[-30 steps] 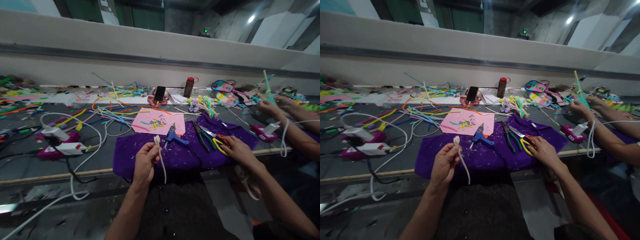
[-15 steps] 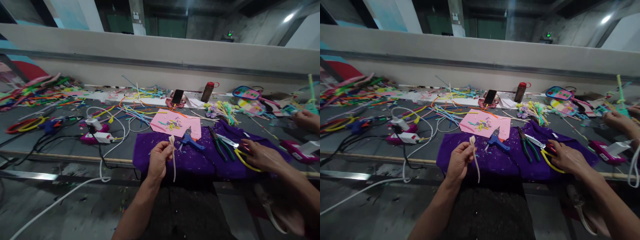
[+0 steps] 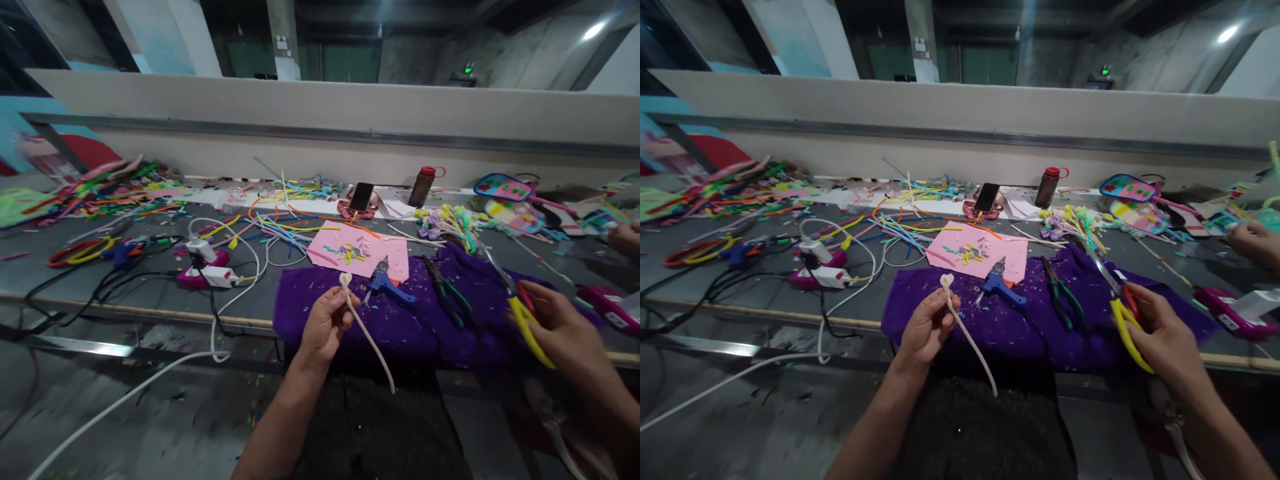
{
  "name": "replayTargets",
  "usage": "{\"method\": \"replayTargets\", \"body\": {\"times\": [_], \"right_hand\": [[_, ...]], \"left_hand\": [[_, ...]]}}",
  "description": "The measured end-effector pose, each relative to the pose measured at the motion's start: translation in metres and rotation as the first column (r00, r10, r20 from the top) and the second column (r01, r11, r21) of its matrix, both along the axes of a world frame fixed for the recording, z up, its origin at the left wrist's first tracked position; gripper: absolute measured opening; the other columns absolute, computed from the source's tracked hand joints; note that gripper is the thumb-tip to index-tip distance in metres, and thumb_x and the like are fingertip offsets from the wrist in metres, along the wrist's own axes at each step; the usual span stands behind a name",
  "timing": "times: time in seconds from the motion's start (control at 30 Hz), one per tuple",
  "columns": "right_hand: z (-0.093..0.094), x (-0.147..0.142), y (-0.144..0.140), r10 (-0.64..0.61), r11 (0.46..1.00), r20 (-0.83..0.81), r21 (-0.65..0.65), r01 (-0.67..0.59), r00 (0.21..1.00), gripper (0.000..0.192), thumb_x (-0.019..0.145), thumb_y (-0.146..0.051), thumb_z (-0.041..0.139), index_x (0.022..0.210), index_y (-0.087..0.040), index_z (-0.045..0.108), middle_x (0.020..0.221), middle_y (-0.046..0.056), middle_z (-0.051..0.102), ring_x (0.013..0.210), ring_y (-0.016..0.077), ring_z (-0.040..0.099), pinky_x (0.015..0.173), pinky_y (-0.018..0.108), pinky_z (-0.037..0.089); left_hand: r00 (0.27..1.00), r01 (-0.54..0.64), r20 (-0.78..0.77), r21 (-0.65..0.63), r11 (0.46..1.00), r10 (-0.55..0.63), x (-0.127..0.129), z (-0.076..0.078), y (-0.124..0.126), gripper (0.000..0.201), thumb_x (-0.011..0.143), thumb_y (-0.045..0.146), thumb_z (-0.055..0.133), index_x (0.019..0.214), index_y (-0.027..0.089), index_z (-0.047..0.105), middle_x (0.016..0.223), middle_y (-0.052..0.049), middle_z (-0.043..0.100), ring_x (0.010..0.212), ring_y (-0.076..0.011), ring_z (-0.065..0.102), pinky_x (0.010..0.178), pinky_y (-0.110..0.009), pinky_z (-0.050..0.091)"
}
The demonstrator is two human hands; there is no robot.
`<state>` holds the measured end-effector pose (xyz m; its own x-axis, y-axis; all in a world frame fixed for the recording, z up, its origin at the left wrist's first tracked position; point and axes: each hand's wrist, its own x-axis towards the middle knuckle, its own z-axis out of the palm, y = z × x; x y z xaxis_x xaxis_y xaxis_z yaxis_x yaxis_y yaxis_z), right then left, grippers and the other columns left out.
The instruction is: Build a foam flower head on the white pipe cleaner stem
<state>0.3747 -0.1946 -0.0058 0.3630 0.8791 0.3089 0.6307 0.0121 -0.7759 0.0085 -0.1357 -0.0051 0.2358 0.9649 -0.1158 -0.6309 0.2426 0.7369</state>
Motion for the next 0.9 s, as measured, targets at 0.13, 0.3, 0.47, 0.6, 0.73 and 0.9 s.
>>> {"method": "replayTargets", "body": {"times": [0.13,0.3,0.47,0.6,0.73,0.9], "right_hand": [[-0.003,-0.06,0.001,0.127,0.992,-0.172,0.01,-0.127,0.977,0.083,0.063,-0.036,0.069,0.136,-0.028,0.03,0.103,0.009,0.057,0.089,0.024,0.059,0.075,0.034,0.05],[-0.007,-0.121,0.003,0.452,0.89,-0.289,0.082,-0.449,0.844,0.074,0.068,-0.028,0.06,0.135,-0.03,0.029,0.104,0.006,0.054,0.083,0.0184,0.057,0.068,0.027,0.049],[0.001,-0.17,-0.008,0.513,0.846,-0.287,0.01,-0.533,0.809,0.068,0.062,-0.014,0.058,0.125,-0.028,0.039,0.095,0.001,0.056,0.064,0.0124,0.052,0.058,0.023,0.046],[0.004,-0.19,-0.01,0.495,0.861,-0.162,-0.034,-0.507,0.853,0.063,0.058,-0.014,0.062,0.117,-0.026,0.044,0.089,-0.001,0.056,0.068,0.0133,0.052,0.064,0.024,0.045],[-0.005,-0.199,-0.003,0.48,0.875,-0.093,-0.024,-0.484,0.872,0.062,0.059,-0.018,0.067,0.117,-0.025,0.045,0.09,0.0,0.058,0.071,0.0151,0.054,0.066,0.026,0.046],[-0.01,-0.208,0.0,0.497,0.867,-0.002,0.044,-0.497,0.868,0.07,0.056,-0.022,0.072,0.12,-0.027,0.045,0.102,0.003,0.058,0.079,0.0187,0.055,0.068,0.029,0.047]], "left_hand": [[1.0,0.015,0.002,-0.003,1.0,-0.015,0.001,0.001,-0.001,0.018,0.068,0.028,0.067,0.071,0.012,0.057,0.064,0.0,0.061,0.039,-0.0011,0.042,0.035,-0.011,0.03],[1.0,0.008,-0.008,0.009,1.0,-0.008,-0.002,0.001,-0.002,0.018,0.068,0.027,0.067,0.074,0.013,0.057,0.065,0.0,0.061,0.04,-0.0012,0.042,0.035,-0.011,0.03],[0.998,0.046,0.03,0.037,0.998,-0.047,-0.006,-0.001,-0.006,0.016,0.07,0.027,0.065,0.071,0.012,0.057,0.064,0.0,0.058,0.04,-0.0007,0.041,0.036,-0.011,0.03],[0.997,0.059,0.045,0.04,0.997,-0.061,-0.006,-0.002,-0.009,0.015,0.071,0.025,0.064,0.069,0.012,0.057,0.062,0.001,0.056,0.04,-0.0006,0.04,0.036,-0.011,0.028],[0.998,0.038,0.043,0.022,0.999,-0.039,-0.004,-0.003,-0.01,0.012,0.069,0.023,0.064,0.071,0.013,0.057,0.06,0.003,0.055,0.043,-0.0019,0.041,0.038,-0.012,0.028],[0.999,-0.03,0.041,0.033,0.999,0.028,-0.003,-0.005,-0.012,0.009,0.068,0.021,0.064,0.072,0.014,0.06,0.065,0.001,0.059,0.056,-0.0061,0.051,0.053,-0.016,0.039]]}}
